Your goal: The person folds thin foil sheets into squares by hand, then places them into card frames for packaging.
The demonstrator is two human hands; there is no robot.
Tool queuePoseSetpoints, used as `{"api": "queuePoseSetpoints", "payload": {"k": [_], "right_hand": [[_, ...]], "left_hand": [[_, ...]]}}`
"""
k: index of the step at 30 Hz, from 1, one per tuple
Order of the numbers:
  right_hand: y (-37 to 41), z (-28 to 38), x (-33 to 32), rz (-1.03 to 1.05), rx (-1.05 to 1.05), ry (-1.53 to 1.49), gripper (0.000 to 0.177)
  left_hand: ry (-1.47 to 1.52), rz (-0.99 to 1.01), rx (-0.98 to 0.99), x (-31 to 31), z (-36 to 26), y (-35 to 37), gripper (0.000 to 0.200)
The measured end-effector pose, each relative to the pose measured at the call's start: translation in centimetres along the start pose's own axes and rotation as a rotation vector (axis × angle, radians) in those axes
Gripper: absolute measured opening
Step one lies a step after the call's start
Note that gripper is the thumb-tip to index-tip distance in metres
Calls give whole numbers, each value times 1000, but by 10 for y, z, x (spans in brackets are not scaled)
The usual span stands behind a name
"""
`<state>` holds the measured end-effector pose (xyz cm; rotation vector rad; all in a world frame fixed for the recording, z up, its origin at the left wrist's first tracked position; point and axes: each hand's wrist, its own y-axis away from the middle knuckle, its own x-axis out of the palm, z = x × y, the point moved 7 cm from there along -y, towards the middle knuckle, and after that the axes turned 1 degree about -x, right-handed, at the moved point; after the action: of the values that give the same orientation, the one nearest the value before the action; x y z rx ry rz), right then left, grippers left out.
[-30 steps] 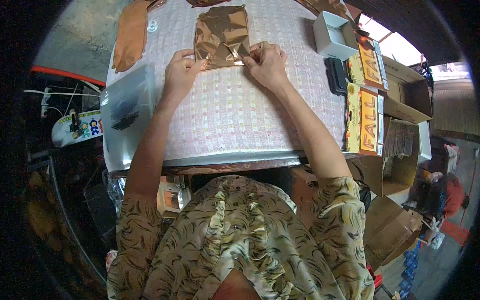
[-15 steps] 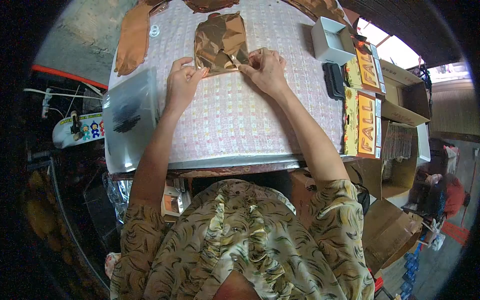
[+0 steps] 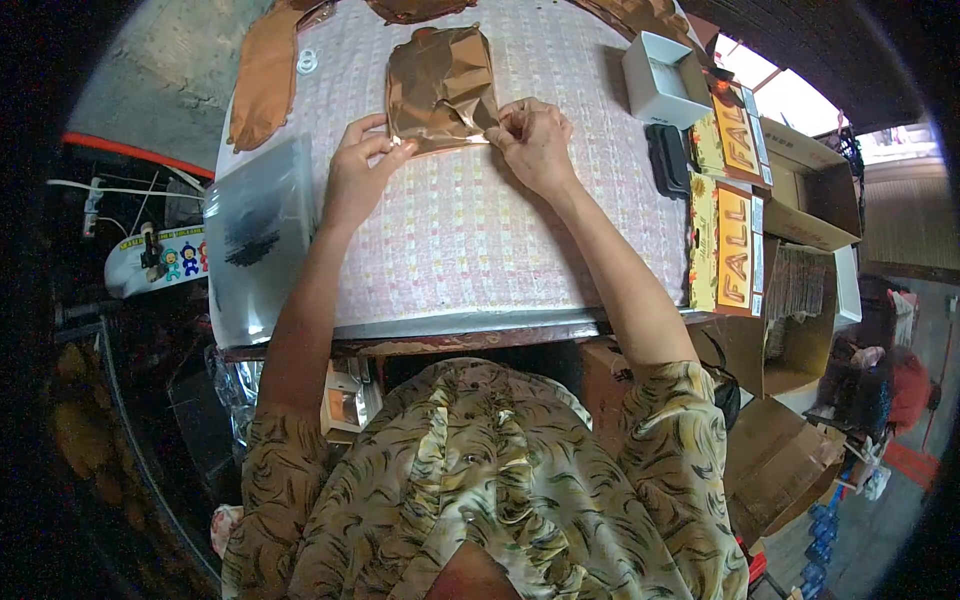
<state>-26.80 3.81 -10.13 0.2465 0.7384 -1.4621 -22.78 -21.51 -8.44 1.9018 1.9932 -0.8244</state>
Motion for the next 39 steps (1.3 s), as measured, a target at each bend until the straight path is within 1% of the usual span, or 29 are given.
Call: {"api": "queuePoseSetpoints", "payload": {"k": [1, 3, 4, 6, 7, 9, 11, 16, 19, 21, 22, 24, 25, 29, 31, 32, 34, 35, 36, 38, 39], "right_hand": [[0, -2, -1, 0, 0, 0, 17], [1, -12, 1, 84, 180, -256, 22], [1, -16, 1, 84, 180, -256, 22], [-1, -8, 1, 59, -13, -234, 19], [0, -11, 1, 60, -12, -235, 19], [1, -5, -2, 64, 38, -139, 22], [2, -5, -1, 53, 40, -117, 22], [5, -7, 2, 26, 56, -68, 18], [7, -8, 2, -25, 65, -91, 21], [10, 0, -1, -27, 70, 14, 25], [13, 3, 0, -32, 71, 16, 25], [16, 20, -7, -161, -75, 239, 20], [15, 14, -4, -116, -7, 147, 16], [15, 26, -8, -118, -46, 216, 20], [13, 43, -13, -197, -196, 491, 27], [9, 46, -12, -205, -200, 489, 27], [0, 49, -11, -259, -172, 476, 33], [-8, 44, -9, -269, -124, 435, 36], [-17, 39, -6, -279, -127, 435, 36], [-34, 28, -2, -283, -34, 362, 32], [-38, 30, -3, -291, -40, 359, 32]], "left_hand": [[8, 2, -2, 0, 0, -1, 24], [17, 4, -4, 2, 2, -2, 25], [12, 3, -7, 2, 3, -3, 25], [7, 2, -11, 3, 8, -4, 25], [-16, 4, 18, 3, 10, -5, 24], [-38, 6, 46, 3, 8, -5, 24], [-18, 12, 17, 2, 9, -4, 24], [-41, -34, 32, 2, 15, -3, 24], [-61, -45, 52, 1, 15, -2, 24], [-78, -45, 80, 2, 13, -1, 24], [-85, -56, 85, 2, 12, -1, 25], [-89, -66, 95, 3, 12, -2, 25], [-86, -66, 91, 3, 14, -2, 26], [-87, -55, 66, 2, 11, -1, 27], [-87, -55, 71, 0, 9, -2, 27], [-83, -46, 71, 0, 8, -2, 27], [-72, -46, 67, 0, 6, -1, 26], [-58, -45, 55, 0, 5, -1, 26], [-59, -46, 65, 0, 5, -1, 26], [-38, -41, 52, 0, 6, -1, 25], [-42, -46, 61, -1, 6, -1, 25]]}}
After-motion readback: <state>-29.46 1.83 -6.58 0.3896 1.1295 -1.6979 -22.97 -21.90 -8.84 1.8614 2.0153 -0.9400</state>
